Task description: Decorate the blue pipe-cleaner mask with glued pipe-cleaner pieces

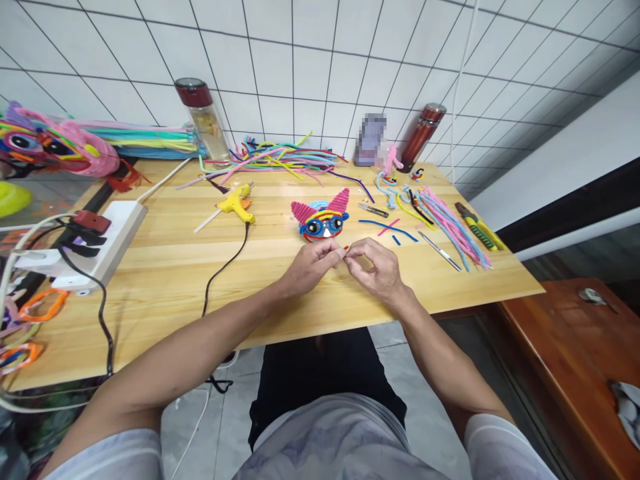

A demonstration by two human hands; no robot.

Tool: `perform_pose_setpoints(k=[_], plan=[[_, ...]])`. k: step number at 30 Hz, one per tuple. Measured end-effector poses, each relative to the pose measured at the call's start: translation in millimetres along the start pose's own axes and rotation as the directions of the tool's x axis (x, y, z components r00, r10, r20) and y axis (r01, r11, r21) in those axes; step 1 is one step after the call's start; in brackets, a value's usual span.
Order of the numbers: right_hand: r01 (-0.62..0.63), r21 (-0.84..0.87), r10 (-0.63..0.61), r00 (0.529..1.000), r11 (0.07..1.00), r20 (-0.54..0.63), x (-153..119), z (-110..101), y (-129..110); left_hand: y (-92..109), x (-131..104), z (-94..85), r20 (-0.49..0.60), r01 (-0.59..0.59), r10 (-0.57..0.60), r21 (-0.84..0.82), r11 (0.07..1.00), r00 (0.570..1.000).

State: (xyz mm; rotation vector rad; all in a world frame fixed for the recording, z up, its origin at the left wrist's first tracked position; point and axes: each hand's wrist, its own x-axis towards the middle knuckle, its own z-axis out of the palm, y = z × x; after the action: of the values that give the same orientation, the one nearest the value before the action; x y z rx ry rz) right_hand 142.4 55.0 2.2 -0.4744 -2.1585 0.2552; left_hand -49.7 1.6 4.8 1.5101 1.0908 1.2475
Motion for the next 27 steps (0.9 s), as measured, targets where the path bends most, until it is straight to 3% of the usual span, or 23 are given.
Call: perform_pose_setpoints(k=[7,12,18,20,24,27], plan=[[0.01,0.08,-0.016,0.997,0.997,0.074,-11.8,-7.7,-1.9,-10.6,1.7,-4.0,0.162,0.033,-0.039,0.038,0.999,0.986],[-0.087,0.136,0.062,0.982,0.987,0.178,-20.5,-23.9,-2.5,-11.5,0.2,-3.3,0.3,0.098,-0.121,0.093,0.991,0.946],[-0.175,0.154,0.146,0.972,0.972,0.182,-26.8,-30.8,-6.0,-5.7,-3.2,4.5,0.263,0.145,-0.163,0.089,0.985,0.951],[-0.254,0.146,0.227,0.957,0.956,0.179,-32.8,-35.8,-4.2,-5.8,-3.2,6.5,0.235,0.152,-0.167,0.083,0.985,0.958],[-0.48,0.046,0.475,0.876,0.876,0.087,-52.0,-53.7,11.9,-9.6,-2.2,8.6,0.179,0.163,-0.17,0.05,0.985,0.969],[-0.572,-0.038,0.573,0.819,0.819,0.022,-64.9,-65.8,31.8,-15.1,-1.7,9.3,0.153,0.148,-0.154,0.052,0.988,0.976]])
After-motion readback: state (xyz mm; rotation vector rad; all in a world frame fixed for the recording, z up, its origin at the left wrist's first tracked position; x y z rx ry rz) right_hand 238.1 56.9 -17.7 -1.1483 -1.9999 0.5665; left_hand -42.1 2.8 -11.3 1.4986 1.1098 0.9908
